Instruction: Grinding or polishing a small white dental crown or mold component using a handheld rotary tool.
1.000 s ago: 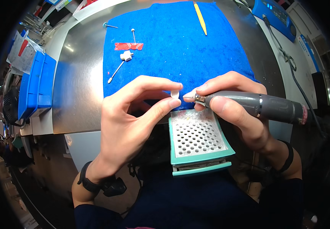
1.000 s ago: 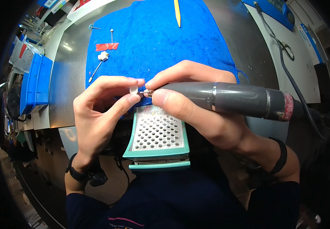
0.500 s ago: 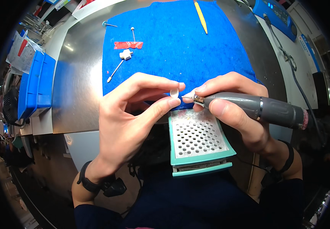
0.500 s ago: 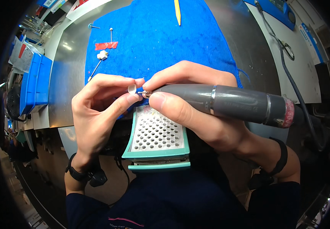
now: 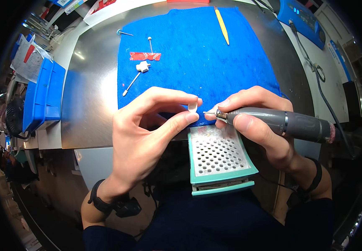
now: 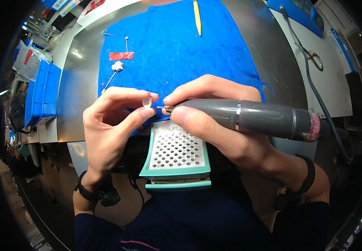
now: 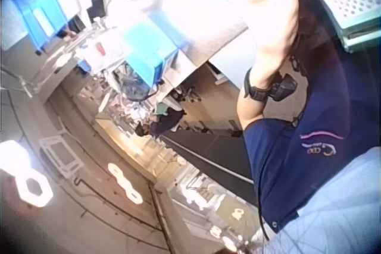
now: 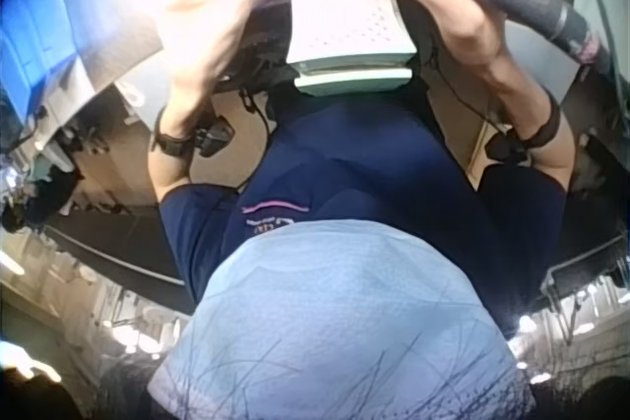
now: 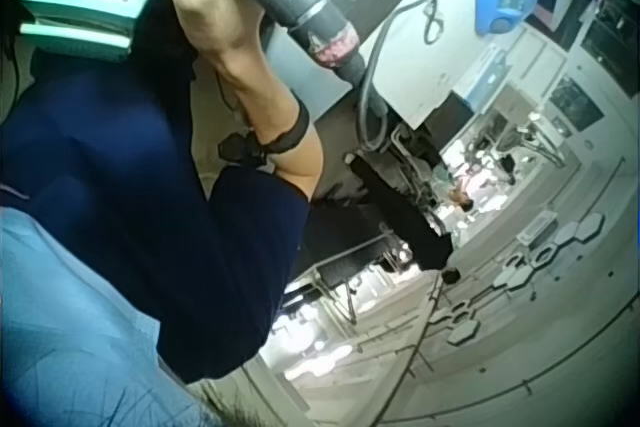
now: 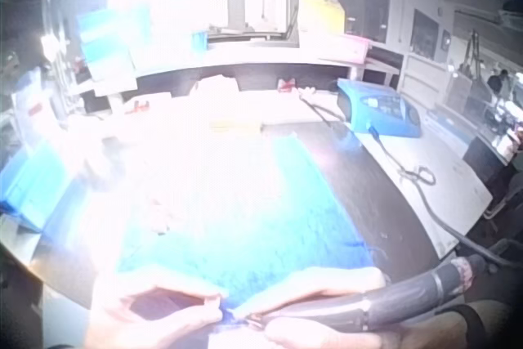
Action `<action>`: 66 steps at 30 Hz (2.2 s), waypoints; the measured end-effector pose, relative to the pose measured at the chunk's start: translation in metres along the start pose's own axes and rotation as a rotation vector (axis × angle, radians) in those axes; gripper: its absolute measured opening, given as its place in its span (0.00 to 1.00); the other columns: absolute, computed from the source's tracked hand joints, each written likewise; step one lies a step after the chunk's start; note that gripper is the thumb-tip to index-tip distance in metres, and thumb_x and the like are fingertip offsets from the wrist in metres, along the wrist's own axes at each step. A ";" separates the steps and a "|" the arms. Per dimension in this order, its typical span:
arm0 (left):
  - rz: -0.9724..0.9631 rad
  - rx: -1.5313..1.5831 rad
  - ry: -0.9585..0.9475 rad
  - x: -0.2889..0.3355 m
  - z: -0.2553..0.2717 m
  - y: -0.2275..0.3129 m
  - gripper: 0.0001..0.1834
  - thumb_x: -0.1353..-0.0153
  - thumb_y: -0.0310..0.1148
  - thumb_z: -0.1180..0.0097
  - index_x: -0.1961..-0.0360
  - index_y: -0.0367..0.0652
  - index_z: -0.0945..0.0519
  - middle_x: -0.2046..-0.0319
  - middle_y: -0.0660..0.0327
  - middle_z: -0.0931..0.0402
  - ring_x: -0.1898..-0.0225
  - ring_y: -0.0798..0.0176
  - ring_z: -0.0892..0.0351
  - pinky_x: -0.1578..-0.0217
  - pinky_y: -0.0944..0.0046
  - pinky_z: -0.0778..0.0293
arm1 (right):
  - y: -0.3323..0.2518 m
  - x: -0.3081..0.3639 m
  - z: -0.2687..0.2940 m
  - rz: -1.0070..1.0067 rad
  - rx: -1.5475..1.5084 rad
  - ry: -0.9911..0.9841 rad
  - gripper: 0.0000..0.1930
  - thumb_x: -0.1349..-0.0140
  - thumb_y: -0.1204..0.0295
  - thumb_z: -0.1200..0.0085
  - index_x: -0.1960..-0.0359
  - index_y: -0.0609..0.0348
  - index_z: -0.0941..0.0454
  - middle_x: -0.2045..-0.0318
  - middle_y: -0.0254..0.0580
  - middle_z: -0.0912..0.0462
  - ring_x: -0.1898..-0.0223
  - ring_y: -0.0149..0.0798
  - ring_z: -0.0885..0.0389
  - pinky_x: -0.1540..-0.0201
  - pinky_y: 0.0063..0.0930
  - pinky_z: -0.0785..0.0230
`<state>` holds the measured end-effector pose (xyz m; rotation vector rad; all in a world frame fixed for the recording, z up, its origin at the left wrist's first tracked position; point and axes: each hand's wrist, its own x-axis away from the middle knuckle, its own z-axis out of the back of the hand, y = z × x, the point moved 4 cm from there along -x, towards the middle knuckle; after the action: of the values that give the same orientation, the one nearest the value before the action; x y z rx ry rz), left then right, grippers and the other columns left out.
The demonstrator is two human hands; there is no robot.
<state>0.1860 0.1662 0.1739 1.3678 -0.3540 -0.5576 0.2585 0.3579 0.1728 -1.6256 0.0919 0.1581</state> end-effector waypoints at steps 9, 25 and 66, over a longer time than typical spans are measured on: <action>-0.437 -0.088 0.105 -0.001 0.022 0.031 0.17 0.45 0.11 0.36 0.54 0.35 0.20 0.51 0.47 0.20 0.56 0.62 0.17 0.58 0.66 0.18 | 0.001 -0.001 0.000 -0.020 -0.058 -0.001 0.12 0.34 0.75 0.47 0.53 0.69 0.20 0.58 0.53 0.14 0.56 0.38 0.15 0.48 0.32 0.24; -0.626 -0.060 0.249 0.014 0.049 0.074 0.15 0.44 0.18 0.31 0.56 0.39 0.17 0.53 0.55 0.20 0.52 0.65 0.17 0.65 0.72 0.19 | 0.001 0.002 -0.009 0.000 -0.082 0.017 0.12 0.33 0.76 0.50 0.53 0.73 0.22 0.59 0.58 0.15 0.54 0.43 0.15 0.46 0.37 0.24; -0.170 -0.064 -0.057 -0.002 0.002 -0.005 0.12 0.43 0.19 0.32 0.57 0.33 0.17 0.60 0.55 0.15 0.60 0.69 0.16 0.57 0.70 0.22 | 0.004 -0.001 -0.002 0.052 -0.013 -0.021 0.12 0.35 0.75 0.44 0.53 0.68 0.19 0.59 0.49 0.14 0.57 0.35 0.15 0.51 0.29 0.24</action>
<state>0.1823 0.1649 0.1694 1.3296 -0.2645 -0.7437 0.2568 0.3556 0.1691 -1.6350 0.1179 0.2159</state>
